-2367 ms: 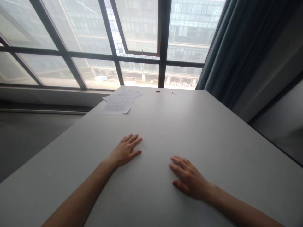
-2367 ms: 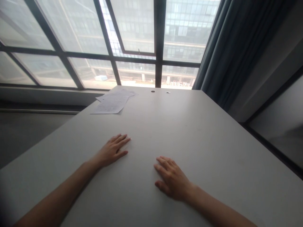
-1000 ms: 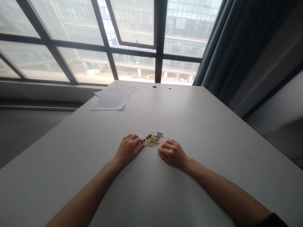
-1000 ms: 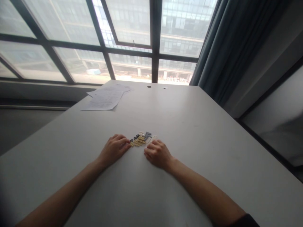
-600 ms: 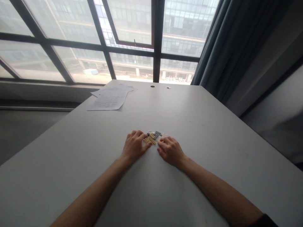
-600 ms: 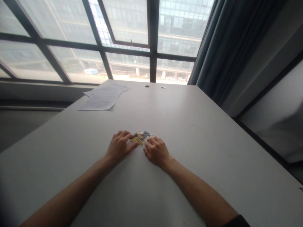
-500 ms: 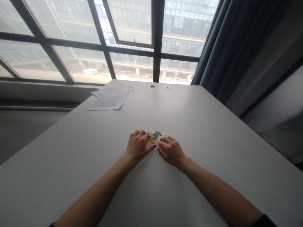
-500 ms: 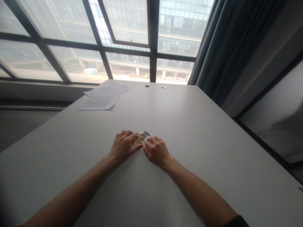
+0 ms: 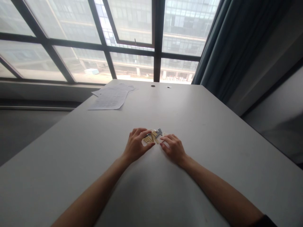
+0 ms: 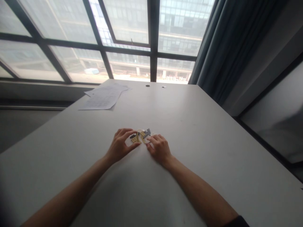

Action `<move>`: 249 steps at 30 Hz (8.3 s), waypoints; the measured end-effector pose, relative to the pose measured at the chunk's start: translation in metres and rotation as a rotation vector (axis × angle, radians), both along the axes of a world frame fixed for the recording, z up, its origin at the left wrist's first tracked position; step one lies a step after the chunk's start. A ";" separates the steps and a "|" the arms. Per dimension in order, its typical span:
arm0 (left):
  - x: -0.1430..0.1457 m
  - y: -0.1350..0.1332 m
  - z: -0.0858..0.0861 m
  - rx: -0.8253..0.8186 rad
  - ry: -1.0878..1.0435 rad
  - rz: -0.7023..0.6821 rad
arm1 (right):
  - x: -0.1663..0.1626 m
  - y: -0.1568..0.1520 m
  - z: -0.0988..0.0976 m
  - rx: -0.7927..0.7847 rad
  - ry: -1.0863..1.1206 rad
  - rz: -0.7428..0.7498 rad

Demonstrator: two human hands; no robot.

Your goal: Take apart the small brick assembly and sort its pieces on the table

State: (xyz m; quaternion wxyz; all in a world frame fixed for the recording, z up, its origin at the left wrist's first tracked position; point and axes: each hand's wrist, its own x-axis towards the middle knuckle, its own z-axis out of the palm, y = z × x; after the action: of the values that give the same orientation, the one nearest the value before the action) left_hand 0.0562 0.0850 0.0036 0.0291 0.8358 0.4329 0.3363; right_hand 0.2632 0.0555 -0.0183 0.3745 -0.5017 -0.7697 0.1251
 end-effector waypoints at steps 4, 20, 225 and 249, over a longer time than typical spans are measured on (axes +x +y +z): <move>-0.004 -0.019 0.005 0.071 -0.055 -0.092 | -0.012 -0.004 0.013 -0.339 0.489 0.194; -0.001 -0.039 0.003 0.195 -0.046 -0.143 | -0.038 -0.022 0.018 -0.736 1.012 0.193; -0.069 -0.035 -0.022 -0.351 0.207 -0.053 | -0.040 -0.007 0.009 -0.060 -0.165 0.325; -0.089 -0.026 -0.019 -0.358 0.234 -0.138 | -0.081 0.000 0.015 -0.025 -0.278 0.342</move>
State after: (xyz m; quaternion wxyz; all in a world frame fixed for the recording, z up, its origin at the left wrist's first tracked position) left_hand -0.0330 0.0585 -0.0155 0.1496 0.8783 0.4279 0.1521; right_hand 0.1824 0.0558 -0.0036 0.2320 -0.3809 -0.8861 0.1259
